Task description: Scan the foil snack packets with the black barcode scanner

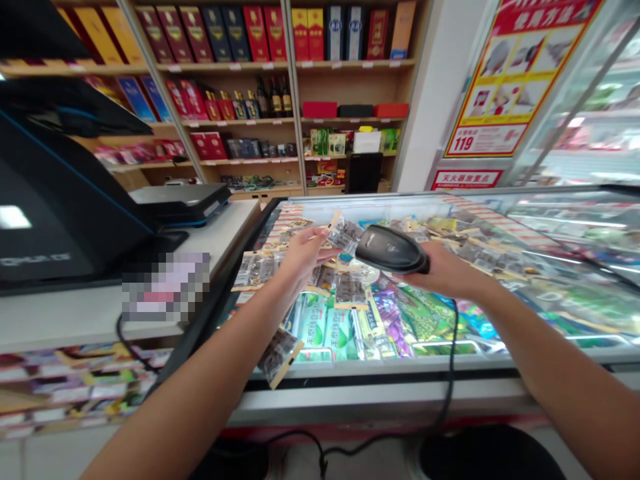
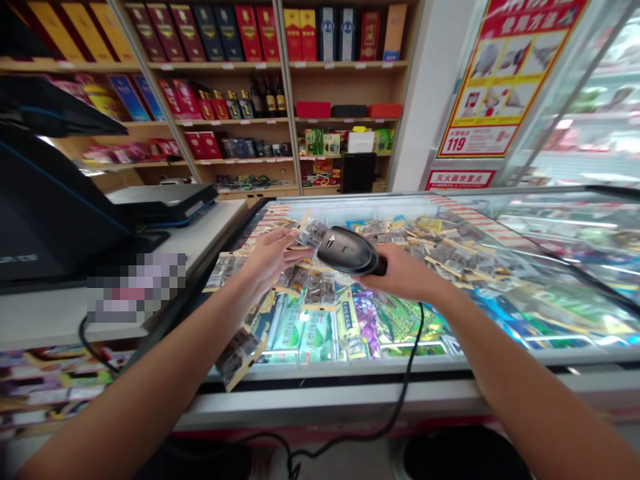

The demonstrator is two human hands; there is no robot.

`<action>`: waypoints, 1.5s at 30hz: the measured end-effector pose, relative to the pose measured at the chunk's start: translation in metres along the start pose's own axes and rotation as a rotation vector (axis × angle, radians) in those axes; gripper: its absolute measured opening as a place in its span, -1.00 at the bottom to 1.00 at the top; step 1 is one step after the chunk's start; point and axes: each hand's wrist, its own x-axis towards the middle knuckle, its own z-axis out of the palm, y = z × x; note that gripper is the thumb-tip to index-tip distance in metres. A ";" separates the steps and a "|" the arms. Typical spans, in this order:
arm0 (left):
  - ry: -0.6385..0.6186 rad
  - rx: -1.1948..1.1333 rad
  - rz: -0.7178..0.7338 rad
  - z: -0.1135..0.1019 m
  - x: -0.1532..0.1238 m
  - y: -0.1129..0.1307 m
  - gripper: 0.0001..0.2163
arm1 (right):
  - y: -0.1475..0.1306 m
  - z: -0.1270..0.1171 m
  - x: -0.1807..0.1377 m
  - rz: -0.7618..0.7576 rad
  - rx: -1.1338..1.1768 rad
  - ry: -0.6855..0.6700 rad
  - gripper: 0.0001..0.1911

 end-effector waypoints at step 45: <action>-0.451 1.608 0.793 0.145 0.063 -0.051 -0.68 | 0.039 -0.043 0.014 0.314 1.118 0.412 -0.69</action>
